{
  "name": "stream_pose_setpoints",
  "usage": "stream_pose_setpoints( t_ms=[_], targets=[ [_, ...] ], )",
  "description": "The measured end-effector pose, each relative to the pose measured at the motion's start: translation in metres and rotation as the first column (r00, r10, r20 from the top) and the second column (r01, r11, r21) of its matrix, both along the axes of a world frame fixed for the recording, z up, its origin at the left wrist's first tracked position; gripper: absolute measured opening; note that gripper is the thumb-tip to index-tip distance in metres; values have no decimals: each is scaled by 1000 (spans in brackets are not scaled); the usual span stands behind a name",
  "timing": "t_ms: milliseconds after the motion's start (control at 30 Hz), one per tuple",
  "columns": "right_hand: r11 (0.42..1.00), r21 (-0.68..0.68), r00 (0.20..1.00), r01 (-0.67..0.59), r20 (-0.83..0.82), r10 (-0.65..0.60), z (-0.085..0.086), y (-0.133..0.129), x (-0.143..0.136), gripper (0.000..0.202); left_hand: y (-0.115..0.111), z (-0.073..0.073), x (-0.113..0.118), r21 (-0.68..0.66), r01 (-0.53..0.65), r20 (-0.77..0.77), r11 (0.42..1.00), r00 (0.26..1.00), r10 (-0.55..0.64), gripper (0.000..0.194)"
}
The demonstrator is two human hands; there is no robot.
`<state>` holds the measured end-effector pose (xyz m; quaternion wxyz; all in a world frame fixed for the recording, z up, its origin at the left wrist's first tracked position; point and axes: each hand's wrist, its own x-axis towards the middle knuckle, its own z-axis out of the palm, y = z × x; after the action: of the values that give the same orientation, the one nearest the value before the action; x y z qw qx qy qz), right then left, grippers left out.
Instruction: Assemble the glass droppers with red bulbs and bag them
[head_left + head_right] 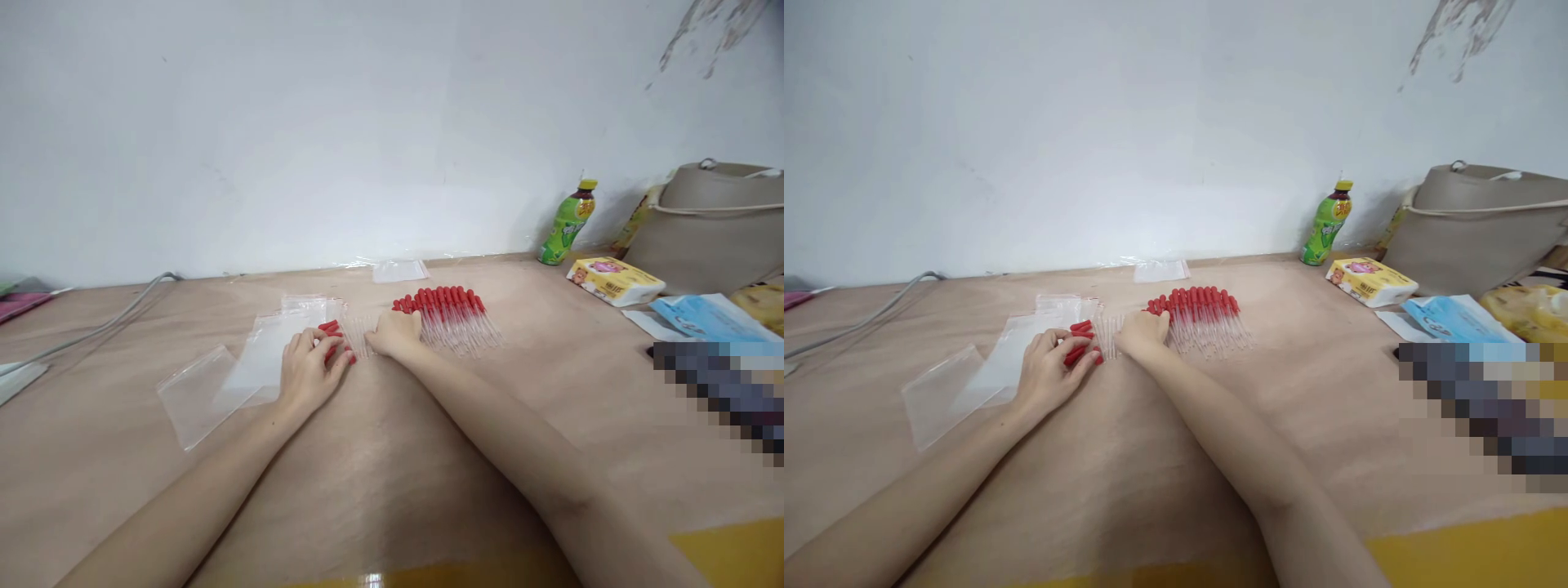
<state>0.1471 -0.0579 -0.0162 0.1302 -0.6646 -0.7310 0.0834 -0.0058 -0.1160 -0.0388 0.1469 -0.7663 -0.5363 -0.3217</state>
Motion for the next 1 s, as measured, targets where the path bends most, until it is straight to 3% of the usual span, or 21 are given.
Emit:
stream_pose_setpoints(
  t_ms=[167, 400, 567, 733, 867, 1000],
  targets=[
    [997, -75, 999, 29, -12, -30, 3, 3, -8, 19, 2, 1, 4, -30, -104, -129, 994, 987, 99, 40],
    [997, -71, 999, -24, -38, 21, 9, -4, -1, 24, -1, -1, 4, -64, -58, -152, 996, 987, 47, 35],
    [988, 143, 983, -61, -164, 85, 6, -22, 35, 24, -4, -2, 0, -150, -40, -122, 988, 992, 22, 31],
    [894, 408, 912, -186, -266, 312, -23, -45, 83, 14, -3, -3, -1, -107, -46, -33, 993, 999, 43, 29],
    [786, 557, 888, -269, -173, 427, -40, -62, 101, 20, -8, -4, 7, -56, 139, 54, 989, 989, -136, 24],
    [748, 586, 853, -310, -177, 491, -42, -72, 99, 17, -20, -6, 22, -81, 305, 126, 949, 948, -293, 19]
  ],
)
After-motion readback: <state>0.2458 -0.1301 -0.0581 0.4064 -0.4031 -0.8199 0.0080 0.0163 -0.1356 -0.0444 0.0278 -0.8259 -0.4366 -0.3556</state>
